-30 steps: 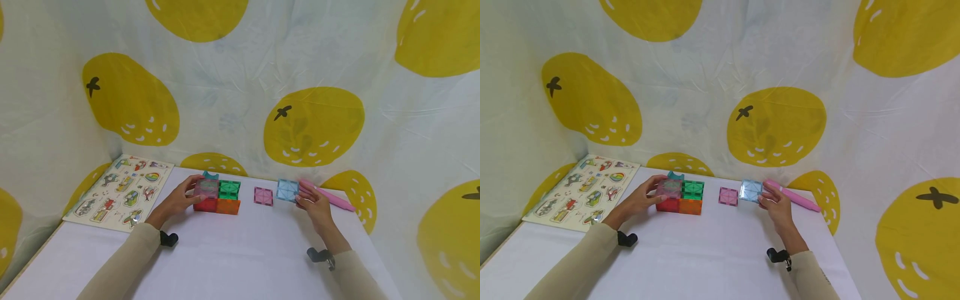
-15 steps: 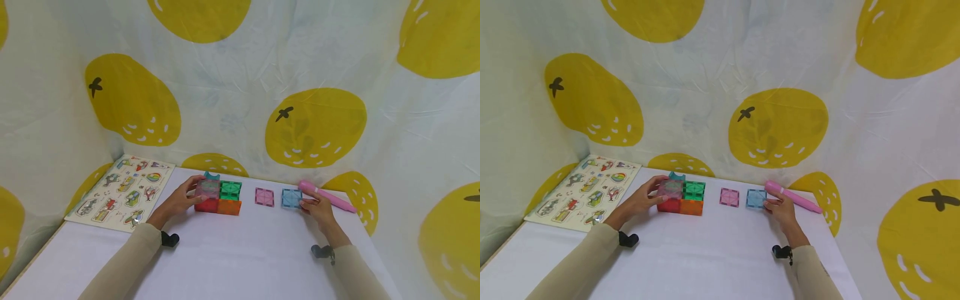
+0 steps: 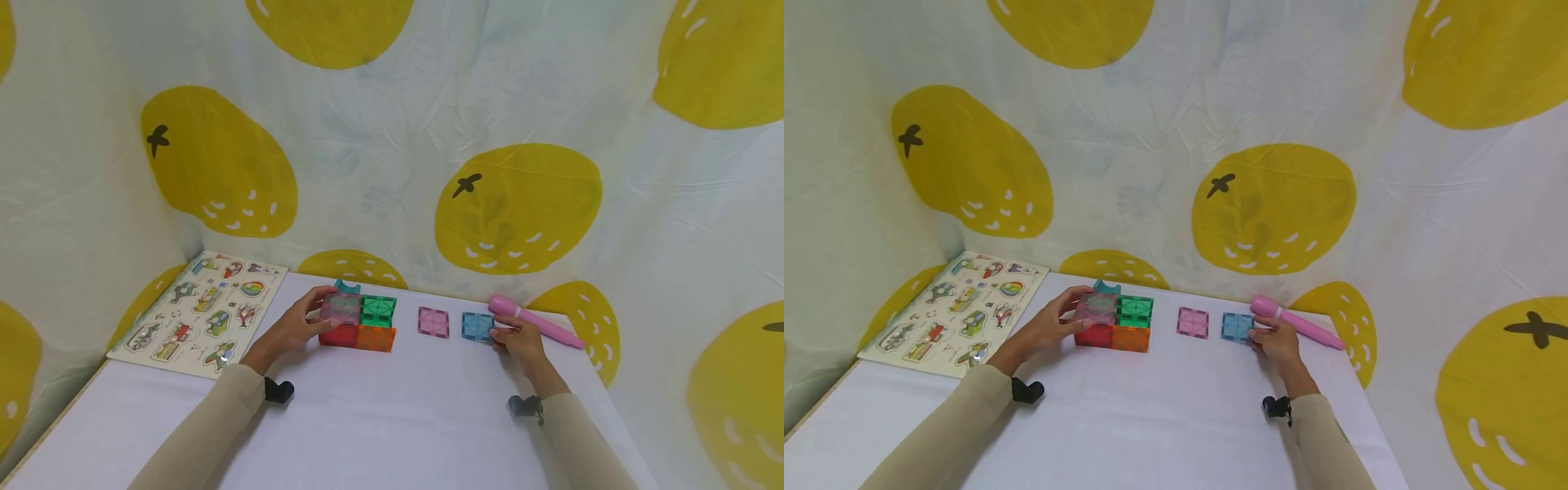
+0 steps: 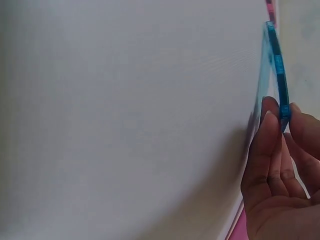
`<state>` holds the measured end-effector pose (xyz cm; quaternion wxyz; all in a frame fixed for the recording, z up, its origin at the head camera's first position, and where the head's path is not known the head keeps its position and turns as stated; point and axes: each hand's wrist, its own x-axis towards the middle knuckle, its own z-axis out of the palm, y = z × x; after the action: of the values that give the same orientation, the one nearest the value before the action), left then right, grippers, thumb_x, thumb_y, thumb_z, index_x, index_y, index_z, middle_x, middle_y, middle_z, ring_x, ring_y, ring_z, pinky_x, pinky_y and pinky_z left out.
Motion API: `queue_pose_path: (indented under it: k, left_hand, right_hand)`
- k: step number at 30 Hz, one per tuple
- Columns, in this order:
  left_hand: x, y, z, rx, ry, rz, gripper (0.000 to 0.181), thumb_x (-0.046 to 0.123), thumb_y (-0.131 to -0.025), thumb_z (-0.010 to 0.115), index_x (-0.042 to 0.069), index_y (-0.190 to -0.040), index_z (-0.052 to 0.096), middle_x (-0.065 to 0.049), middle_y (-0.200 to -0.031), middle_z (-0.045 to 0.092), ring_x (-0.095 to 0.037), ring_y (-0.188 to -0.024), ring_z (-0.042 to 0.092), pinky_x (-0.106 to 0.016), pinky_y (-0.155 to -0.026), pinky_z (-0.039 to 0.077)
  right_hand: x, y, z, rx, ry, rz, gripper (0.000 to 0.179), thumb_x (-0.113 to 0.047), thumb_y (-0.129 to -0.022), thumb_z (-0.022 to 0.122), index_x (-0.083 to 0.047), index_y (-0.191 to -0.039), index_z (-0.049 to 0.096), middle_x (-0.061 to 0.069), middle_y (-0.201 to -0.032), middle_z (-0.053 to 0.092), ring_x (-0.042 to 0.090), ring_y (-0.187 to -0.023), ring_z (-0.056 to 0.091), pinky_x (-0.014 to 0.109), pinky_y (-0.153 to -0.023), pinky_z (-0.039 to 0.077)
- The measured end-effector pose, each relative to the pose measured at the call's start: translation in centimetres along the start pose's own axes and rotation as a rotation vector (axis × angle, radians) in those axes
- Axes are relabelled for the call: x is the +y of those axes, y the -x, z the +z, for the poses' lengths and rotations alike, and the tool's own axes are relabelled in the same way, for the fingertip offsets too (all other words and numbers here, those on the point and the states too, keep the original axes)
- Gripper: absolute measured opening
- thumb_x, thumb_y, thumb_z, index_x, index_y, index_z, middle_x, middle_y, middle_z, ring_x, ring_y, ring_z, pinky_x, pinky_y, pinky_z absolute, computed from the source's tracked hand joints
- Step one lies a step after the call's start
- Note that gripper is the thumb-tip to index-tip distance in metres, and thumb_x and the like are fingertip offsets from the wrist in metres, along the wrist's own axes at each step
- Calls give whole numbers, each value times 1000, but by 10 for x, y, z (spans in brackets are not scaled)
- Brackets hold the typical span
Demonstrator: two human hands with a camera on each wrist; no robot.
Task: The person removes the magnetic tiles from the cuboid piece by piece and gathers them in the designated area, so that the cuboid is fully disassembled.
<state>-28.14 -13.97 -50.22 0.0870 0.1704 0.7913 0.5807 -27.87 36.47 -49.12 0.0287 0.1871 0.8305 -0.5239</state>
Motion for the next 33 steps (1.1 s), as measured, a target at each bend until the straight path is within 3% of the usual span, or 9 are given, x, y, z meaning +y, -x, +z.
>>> queue_pose_path:
  k: [5, 9, 13, 16, 20, 24, 28, 33]
  left_hand:
    - [1, 0, 0, -3, -4, -13, 76, 30, -99, 78, 21, -162, 37, -9, -168, 39, -43, -158, 33, -62, -127, 35]
    - [2, 1, 0, 0, -5, -25, 74, 29, -99, 78, 24, -161, 37, -9, -168, 39, -42, -158, 34, -61, -126, 36]
    - [2, 1, 1, 1, -16, -23, 74, 28, -99, 77, 25, -161, 38, -10, -168, 38, -43, -158, 34, -61, -126, 36]
    - [2, 1, 1, 4, -21, -27, 74, 29, -99, 77, 25, -161, 37, -10, -168, 39, -42, -158, 34, -61, -126, 37]
    - [1, 0, 1, 8, -20, -36, 74, 28, -99, 77, 25, -161, 37, -9, -168, 39, -42, -159, 33, -60, -126, 37]
    - [-1, -1, 1, 6, -18, -36, 73, 27, -99, 77, 25, -161, 38, -9, -168, 38, -42, -159, 32, -60, -126, 37]
    - [0, -1, 1, 8, -15, -32, 73, 28, -99, 78, 25, -161, 38, -8, -168, 39, -42, -159, 33, -60, -126, 37]
    - [-1, -2, 1, 10, -2, -41, 74, 30, -98, 79, 28, -160, 39, -5, -168, 39, -40, -160, 32, -60, -127, 36]
  right_hand:
    - [4, -4, 0, 6, 48, -20, 46, -9, -101, 72, -5, -146, 63, 18, -118, 72, 18, -82, 72, 23, -75, 64]
    - [7, -5, -2, -1, 100, -44, 44, -11, -102, 72, -4, -144, 65, 22, -125, 70, 19, -88, 73, 23, -77, 65]
    - [6, -3, -5, 27, 250, -62, 38, -18, -101, 75, -7, -137, 69, 19, -126, 71, 23, -94, 71, 22, -77, 64]
    - [1, 1, -8, 59, 367, -98, 35, -23, -100, 76, -6, -130, 71, 18, -118, 74, 24, -90, 71, 24, -75, 64]
    - [-6, 10, -7, 74, 437, -137, 34, -25, -101, 75, -4, -127, 72, 19, -111, 74, 25, -86, 72, 29, -74, 65]
    - [-15, 20, 0, 107, 485, -251, 35, -25, -100, 75, -7, -130, 72, 16, -115, 76, 28, -96, 71, 33, -80, 64]
    - [-29, 35, 16, 89, 451, -421, 34, -28, -99, 78, -14, -130, 74, 10, -118, 79, 28, -103, 72, 32, -86, 63]
    - [-47, 54, 47, -39, 288, -552, 31, -24, -95, 82, -17, -124, 78, 10, -117, 80, 26, -99, 75, 20, -81, 61]
